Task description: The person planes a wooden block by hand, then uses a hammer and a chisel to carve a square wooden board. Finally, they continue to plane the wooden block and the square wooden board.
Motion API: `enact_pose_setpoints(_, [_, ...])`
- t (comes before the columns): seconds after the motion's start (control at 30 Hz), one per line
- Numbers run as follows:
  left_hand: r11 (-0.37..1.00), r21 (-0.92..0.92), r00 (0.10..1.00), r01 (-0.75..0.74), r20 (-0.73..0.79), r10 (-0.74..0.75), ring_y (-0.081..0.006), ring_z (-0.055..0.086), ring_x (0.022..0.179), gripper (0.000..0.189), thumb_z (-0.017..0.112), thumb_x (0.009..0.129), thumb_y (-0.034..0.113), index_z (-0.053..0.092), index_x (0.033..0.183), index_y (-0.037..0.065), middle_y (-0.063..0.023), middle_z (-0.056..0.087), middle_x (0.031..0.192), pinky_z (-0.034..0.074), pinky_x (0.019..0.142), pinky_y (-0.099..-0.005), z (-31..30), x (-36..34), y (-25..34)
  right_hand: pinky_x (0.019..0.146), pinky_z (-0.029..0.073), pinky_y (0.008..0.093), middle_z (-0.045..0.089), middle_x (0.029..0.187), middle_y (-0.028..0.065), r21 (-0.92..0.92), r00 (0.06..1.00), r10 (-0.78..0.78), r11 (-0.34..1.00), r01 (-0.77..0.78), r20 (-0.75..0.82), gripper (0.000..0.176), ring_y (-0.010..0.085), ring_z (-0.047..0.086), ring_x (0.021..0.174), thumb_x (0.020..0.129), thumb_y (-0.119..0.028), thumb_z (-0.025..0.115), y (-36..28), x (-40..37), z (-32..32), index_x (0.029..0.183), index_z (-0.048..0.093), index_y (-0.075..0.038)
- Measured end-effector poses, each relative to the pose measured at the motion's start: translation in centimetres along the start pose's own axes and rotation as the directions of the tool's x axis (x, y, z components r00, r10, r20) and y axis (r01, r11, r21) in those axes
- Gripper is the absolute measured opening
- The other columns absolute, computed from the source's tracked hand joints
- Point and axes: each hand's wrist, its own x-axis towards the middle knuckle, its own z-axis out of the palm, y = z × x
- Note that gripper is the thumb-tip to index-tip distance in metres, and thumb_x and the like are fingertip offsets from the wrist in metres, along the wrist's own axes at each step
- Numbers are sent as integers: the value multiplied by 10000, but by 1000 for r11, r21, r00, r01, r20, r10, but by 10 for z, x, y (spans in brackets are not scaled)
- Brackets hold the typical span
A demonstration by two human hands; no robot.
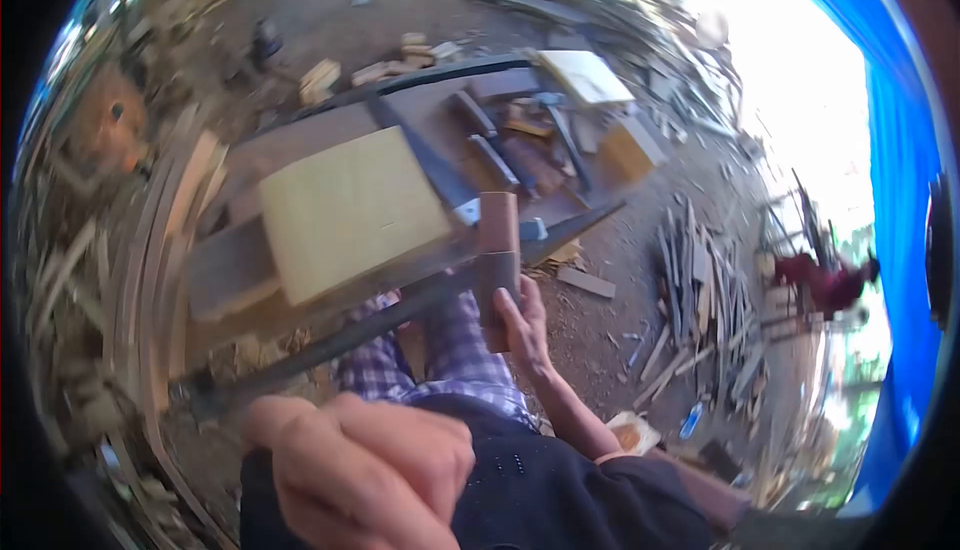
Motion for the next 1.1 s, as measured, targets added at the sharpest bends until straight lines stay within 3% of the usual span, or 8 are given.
enact_pose_setpoints(0.2, [993,-59,985,105,-131,-112,-64,415,474,167,812,809,222,775,836,62,30,543,579,237,482,-240,16,-13,42,880,475,271,613,1107,76,-64,999,-41,997,43,32,452,123,580,1007,961,-215,642,-8,5,10,1313,453,-3])
enact_pose_setpoints(0.33, [991,-113,993,-75,80,85,-184,543,543,149,764,854,132,739,884,-11,-97,632,707,395,540,-327,-14,-34,47,892,474,314,640,1092,106,-165,994,-91,981,100,63,506,161,604,1004,953,-267,649,-27,18,24,1332,435,-10])
enact_pose_setpoints(0.4, [961,273,985,35,-173,13,-167,564,591,157,689,906,163,696,913,6,-83,630,741,416,555,-309,-40,-47,41,870,487,325,657,1078,125,-356,988,-140,922,154,65,540,177,624,988,936,-273,664,-40,31,33,1347,423,-19])
enact_pose_setpoints(0.47, [551,660,837,511,-528,-143,-134,574,694,237,548,989,219,639,1065,15,-46,600,780,450,645,-270,-76,-57,36,822,523,395,687,1065,208,-581,975,-206,785,216,83,607,293,684,969,889,-266,688,-52,45,47,1385,400,-67])
enact_pose_setpoints(0.53, [333,766,762,551,-623,173,-134,596,825,236,627,949,241,639,1049,27,-68,661,923,474,738,-285,-143,-49,2,829,521,424,679,1076,229,-695,956,-268,666,271,116,602,343,675,987,884,-251,683,-63,57,66,1389,403,-81])
enact_pose_setpoints(0.73, [-604,370,702,706,-481,525,-317,560,1087,322,522,970,351,630,1144,103,-113,633,1126,364,990,-506,-291,-68,-65,787,511,541,623,1024,246,-868,892,-275,252,427,358,696,459,644,922,887,-192,647,-78,53,109,1501,337,-299])
enact_pose_setpoints(0.9, [-617,284,614,734,-667,423,-315,507,1139,305,473,976,362,646,1096,141,-106,614,1136,303,1022,-537,-320,-70,-76,738,541,545,536,1004,245,-938,938,-13,11,347,347,635,453,648,891,940,-160,509,-90,29,129,1497,308,-388])
enact_pose_setpoints(1.1, [-561,361,601,745,-729,328,-355,457,1227,290,470,969,270,647,1144,120,-125,583,1233,235,1085,-587,-316,-68,-70,762,540,504,572,1013,269,-930,916,-162,-56,364,368,534,430,659,917,942,-182,488,-73,156,213,1455,387,-291])
